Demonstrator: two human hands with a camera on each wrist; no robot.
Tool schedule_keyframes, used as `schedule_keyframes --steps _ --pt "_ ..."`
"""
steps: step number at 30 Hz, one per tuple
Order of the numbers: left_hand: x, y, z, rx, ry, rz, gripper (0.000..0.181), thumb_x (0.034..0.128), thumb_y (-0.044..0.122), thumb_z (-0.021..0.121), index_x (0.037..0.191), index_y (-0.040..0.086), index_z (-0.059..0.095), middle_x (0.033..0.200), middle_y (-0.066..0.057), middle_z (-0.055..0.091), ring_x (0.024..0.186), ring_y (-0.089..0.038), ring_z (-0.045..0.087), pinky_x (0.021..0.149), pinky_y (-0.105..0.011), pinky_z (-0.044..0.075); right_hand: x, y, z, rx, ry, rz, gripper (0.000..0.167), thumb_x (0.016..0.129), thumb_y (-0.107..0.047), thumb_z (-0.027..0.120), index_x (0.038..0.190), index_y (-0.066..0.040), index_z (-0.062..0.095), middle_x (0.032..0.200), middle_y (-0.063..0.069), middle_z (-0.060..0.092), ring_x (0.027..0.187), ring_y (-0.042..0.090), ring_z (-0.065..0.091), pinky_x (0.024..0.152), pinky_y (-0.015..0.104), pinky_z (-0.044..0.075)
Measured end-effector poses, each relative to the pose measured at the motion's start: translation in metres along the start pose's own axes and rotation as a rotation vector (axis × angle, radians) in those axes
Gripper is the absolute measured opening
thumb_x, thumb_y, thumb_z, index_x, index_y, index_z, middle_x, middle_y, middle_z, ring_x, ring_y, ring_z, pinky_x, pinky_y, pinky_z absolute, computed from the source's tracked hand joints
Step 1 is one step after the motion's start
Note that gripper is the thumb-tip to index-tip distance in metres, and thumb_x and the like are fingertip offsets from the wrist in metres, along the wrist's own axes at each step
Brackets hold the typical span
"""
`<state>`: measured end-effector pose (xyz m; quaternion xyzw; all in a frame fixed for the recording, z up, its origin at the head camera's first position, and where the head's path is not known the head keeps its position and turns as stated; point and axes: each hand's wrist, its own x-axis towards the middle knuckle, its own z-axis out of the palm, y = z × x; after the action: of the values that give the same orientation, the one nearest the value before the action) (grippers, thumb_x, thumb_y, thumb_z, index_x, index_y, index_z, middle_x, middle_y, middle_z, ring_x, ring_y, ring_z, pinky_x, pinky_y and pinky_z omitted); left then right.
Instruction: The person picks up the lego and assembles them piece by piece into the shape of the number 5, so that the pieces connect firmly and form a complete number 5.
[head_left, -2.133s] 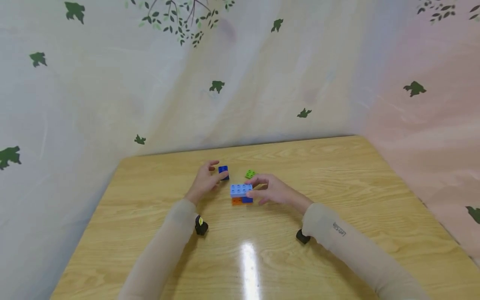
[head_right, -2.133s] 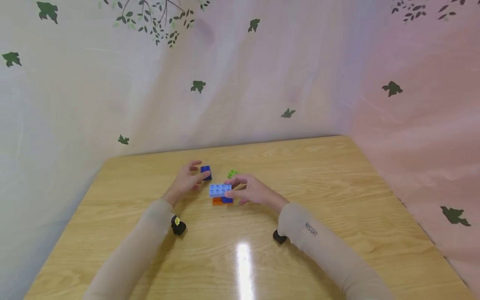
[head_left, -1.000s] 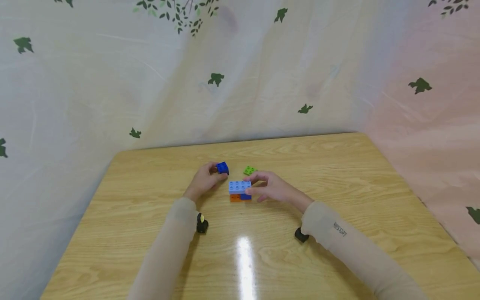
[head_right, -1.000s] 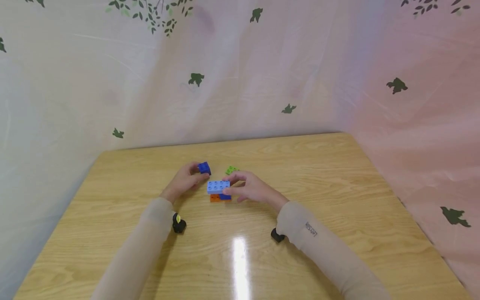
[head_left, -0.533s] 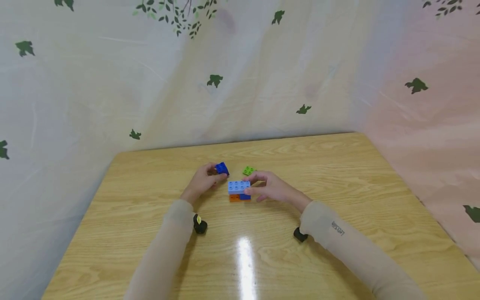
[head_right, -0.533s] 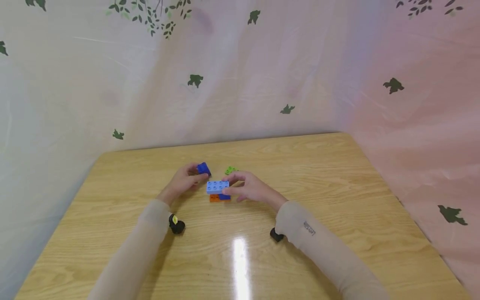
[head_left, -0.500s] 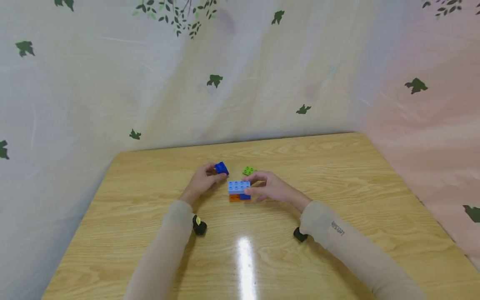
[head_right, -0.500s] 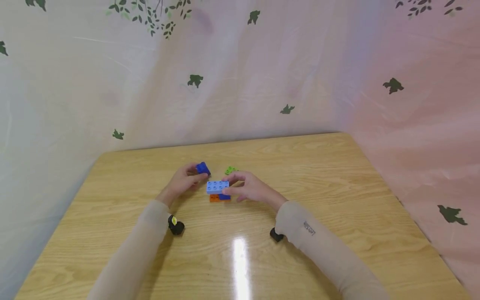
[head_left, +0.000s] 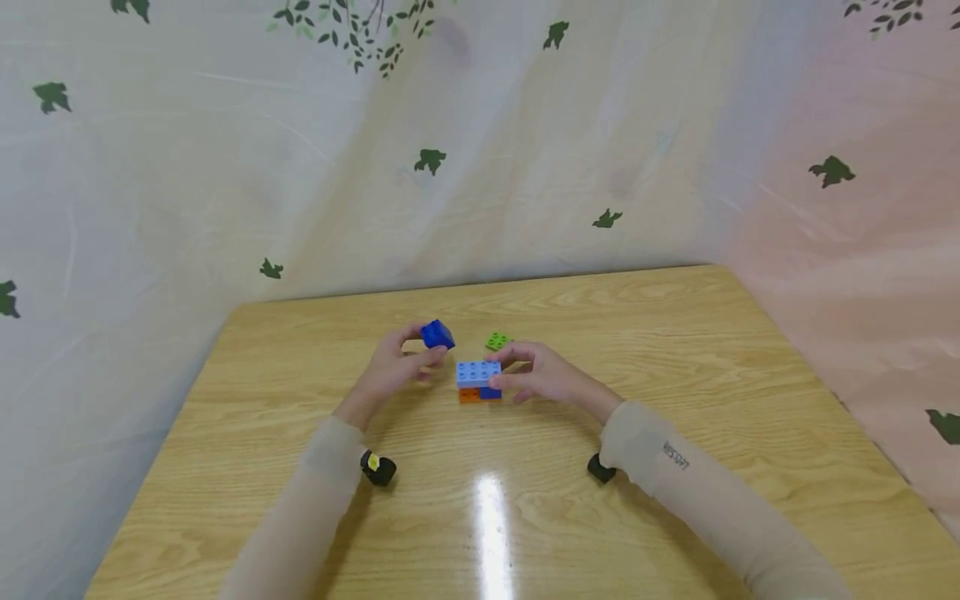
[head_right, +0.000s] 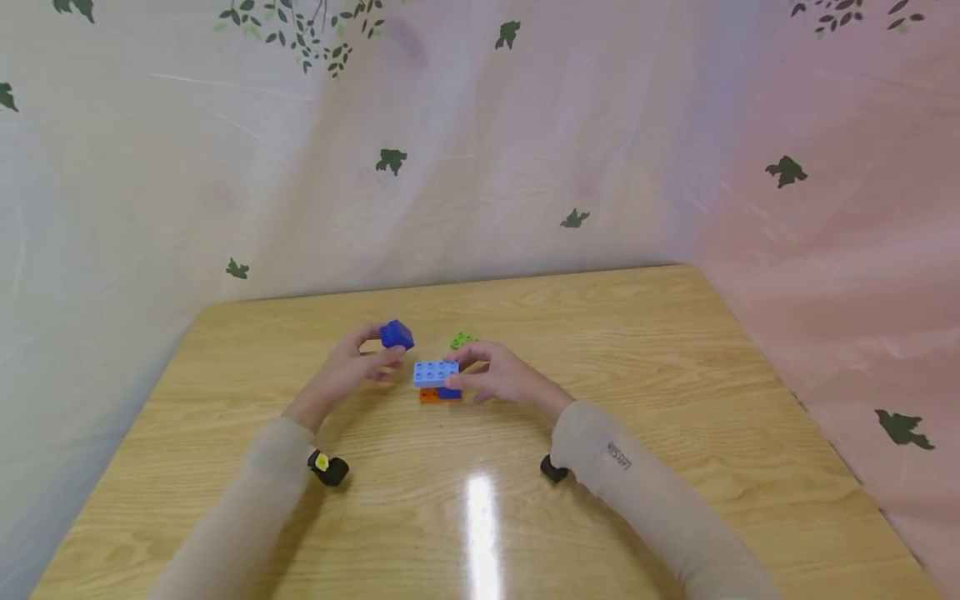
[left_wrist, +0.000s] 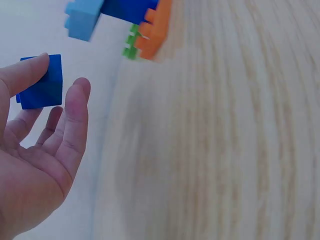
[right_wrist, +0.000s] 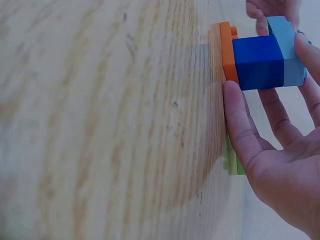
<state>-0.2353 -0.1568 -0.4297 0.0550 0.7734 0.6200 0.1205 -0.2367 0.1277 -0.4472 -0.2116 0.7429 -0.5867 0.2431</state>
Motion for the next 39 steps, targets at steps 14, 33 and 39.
schedule_keyframes --steps 14,33,39 --pt "-0.025 0.017 0.015 0.097 -0.169 0.16 0.053 0.0947 0.024 0.075 0.141 0.011 0.054 0.134 -0.01 0.057 0.097 -0.048 0.063 0.076 -0.055 0.058 -0.001 -0.002 0.001 0.005 -0.009 0.004 0.039 0.096 -0.024 0.073 0.131 -0.009 0.063 0.125 0.016 0.057 0.108 0.034 0.066 0.08 0.048 0.06" --pt "-0.025 0.011 0.021 0.141 -0.238 0.152 0.052 0.0978 0.022 0.071 0.144 0.009 0.05 0.126 -0.011 0.062 0.09 -0.045 0.063 0.07 -0.043 0.058 -0.001 -0.003 0.0 0.011 -0.015 -0.004 0.038 0.097 -0.023 0.072 0.131 -0.009 0.063 0.125 0.016 0.058 0.109 0.036 0.066 0.081 0.049 0.06" --pt "-0.023 0.01 0.022 0.146 -0.251 0.149 0.052 0.0983 0.023 0.07 0.143 0.008 0.05 0.126 -0.011 0.062 0.093 -0.044 0.063 0.071 -0.044 0.058 0.0 -0.001 0.0 0.005 -0.015 -0.001 0.038 0.098 -0.022 0.072 0.131 -0.009 0.062 0.126 0.016 0.058 0.11 0.035 0.066 0.082 0.049 0.06"
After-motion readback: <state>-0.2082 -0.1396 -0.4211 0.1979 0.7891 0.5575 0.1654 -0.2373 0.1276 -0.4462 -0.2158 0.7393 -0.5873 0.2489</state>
